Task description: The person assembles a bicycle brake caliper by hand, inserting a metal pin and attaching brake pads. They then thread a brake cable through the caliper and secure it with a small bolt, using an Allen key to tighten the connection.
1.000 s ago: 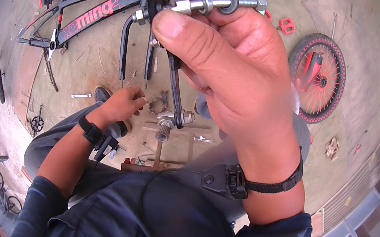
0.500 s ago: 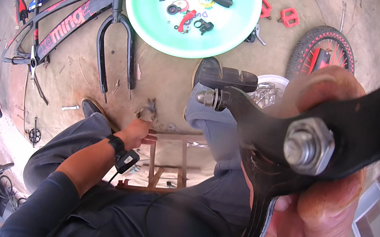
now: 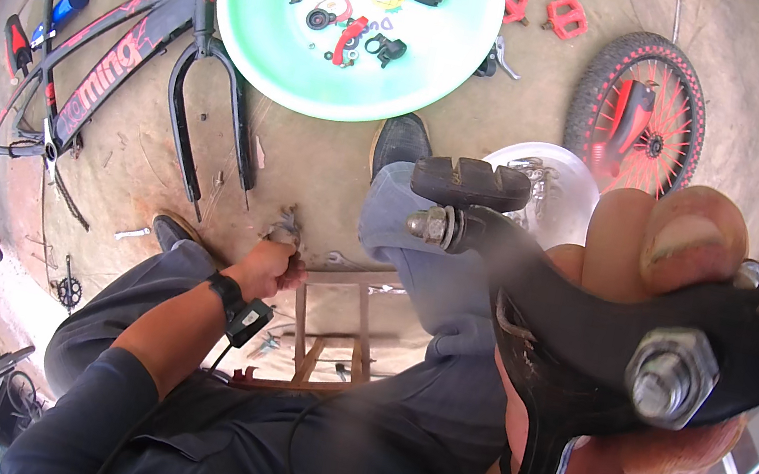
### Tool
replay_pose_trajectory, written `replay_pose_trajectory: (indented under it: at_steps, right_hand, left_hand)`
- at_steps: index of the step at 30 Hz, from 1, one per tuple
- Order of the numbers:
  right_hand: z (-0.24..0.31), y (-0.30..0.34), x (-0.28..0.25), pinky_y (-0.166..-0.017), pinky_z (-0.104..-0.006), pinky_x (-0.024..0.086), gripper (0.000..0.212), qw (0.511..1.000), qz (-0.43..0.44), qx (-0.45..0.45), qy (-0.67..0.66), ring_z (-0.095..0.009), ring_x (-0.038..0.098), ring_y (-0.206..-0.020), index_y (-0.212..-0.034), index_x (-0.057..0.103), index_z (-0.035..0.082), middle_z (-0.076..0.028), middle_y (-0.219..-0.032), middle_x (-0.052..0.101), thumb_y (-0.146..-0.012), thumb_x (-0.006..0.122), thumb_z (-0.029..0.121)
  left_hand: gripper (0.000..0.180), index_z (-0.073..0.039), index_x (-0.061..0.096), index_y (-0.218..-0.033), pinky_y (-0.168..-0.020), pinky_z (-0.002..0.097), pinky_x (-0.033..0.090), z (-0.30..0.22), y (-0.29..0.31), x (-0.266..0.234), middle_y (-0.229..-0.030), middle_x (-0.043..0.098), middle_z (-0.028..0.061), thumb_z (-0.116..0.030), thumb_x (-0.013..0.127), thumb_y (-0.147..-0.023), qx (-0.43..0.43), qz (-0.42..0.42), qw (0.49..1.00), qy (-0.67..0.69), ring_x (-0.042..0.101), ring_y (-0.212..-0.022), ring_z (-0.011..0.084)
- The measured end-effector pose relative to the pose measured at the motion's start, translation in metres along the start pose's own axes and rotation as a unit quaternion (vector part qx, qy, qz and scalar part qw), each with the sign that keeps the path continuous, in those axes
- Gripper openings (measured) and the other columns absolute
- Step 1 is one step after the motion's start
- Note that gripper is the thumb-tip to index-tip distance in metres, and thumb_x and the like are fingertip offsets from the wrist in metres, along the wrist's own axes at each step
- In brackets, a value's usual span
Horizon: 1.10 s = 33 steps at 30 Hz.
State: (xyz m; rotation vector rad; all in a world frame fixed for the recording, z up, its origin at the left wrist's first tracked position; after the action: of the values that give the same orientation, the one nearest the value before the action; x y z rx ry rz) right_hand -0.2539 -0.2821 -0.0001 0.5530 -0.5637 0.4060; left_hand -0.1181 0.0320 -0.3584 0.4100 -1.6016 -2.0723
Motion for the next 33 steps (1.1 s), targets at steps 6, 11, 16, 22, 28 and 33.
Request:
replay_pose_trajectory:
  at_steps: [6, 11, 16, 22, 28, 33]
  right_hand:
    - [0.000, 0.004, 0.004, -0.054, -0.0251, 0.045, 0.040, 0.998, 0.047, 0.011, 0.039, -0.013, 0.050, -0.081, -0.126, 0.041, 0.003, -0.005, -0.097, 0.047, -0.097, 0.063, 0.019]
    - [-0.013, 0.005, 0.012, -0.059, -0.0234, 0.051, 0.043, 0.993, 0.044, -0.059, 0.089, -0.016, 0.063, -0.081, -0.130, 0.050, -0.007, -0.013, -0.107, 0.064, -0.101, 0.054, 0.024]
    - [-0.019, 0.008, 0.037, -0.039, -0.0210, 0.028, 0.032, 0.987, 0.033, -0.059, 0.145, -0.005, 0.033, -0.043, -0.109, 0.064, -0.006, -0.007, -0.078, 0.065, -0.101, 0.054, 0.024]
    - [-0.031, -0.002, 0.051, -0.045, -0.0191, 0.028, 0.024, 0.986, 0.087, -0.060, 0.130, -0.001, 0.034, -0.051, -0.103, 0.068, 0.002, 0.005, -0.070, 0.056, -0.099, 0.060, 0.024]
    - [-0.040, -0.010, 0.060, -0.045, -0.0190, 0.029, 0.017, 0.984, 0.102, -0.049, 0.140, -0.001, 0.035, -0.050, -0.105, 0.068, 0.006, 0.008, -0.061, 0.045, -0.098, 0.062, 0.021]
    - [-0.047, -0.014, 0.070, -0.045, -0.0187, 0.029, 0.018, 0.983, 0.102, -0.046, 0.145, -0.001, 0.037, -0.050, -0.108, 0.068, 0.006, 0.008, -0.062, 0.046, -0.098, 0.062, 0.020]
  left_hand:
    - [0.021, -0.005, 0.056, -0.091, -0.058, 0.0347, 0.055, 0.009, 0.061, 0.006, -0.080, 0.063, 0.0084, -0.020, 0.045, -0.101, 0.037, 0.016, 0.999, 0.003, 0.065, -0.067, 0.0221]
    - [0.019, -0.005, 0.058, -0.094, -0.061, 0.0324, 0.053, 0.005, 0.128, 0.005, -0.077, 0.061, 0.0057, -0.020, 0.047, -0.100, 0.105, 0.082, 0.991, -0.011, 0.064, -0.069, 0.0201]
    - [0.019, -0.006, 0.058, -0.094, -0.061, 0.0312, 0.052, 0.001, 0.202, -0.018, -0.075, 0.059, 0.0043, -0.021, 0.047, -0.099, 0.165, 0.116, 0.980, -0.003, 0.063, -0.069, 0.0189]
    - [0.021, -0.005, 0.056, -0.094, -0.057, 0.0313, 0.052, 0.004, 0.273, -0.046, -0.073, 0.056, 0.0048, -0.023, 0.049, -0.101, 0.260, 0.195, 0.943, 0.064, 0.061, -0.063, 0.0193]
    - [0.022, -0.006, 0.050, -0.090, -0.052, 0.0311, 0.047, -0.001, 0.313, -0.055, -0.068, 0.049, 0.0047, -0.024, 0.047, -0.101, 0.379, 0.273, 0.874, 0.131, 0.054, -0.056, 0.0202]
    - [0.019, -0.006, 0.048, -0.088, -0.052, 0.0307, 0.046, -0.006, 0.332, -0.057, -0.068, 0.048, 0.0056, -0.022, 0.046, -0.099, 0.438, 0.307, 0.831, 0.152, 0.052, -0.055, 0.0200]
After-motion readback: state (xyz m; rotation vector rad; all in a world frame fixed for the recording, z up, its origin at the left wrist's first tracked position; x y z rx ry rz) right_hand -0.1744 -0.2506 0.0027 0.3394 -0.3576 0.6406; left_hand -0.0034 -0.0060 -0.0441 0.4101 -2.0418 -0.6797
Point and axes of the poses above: each hand's wrist, its own y-axis away from the middle knuckle, its own x-axis out of the palm, z = x × y, the point moved 1 cm from there along -y, towards the middle knuckle
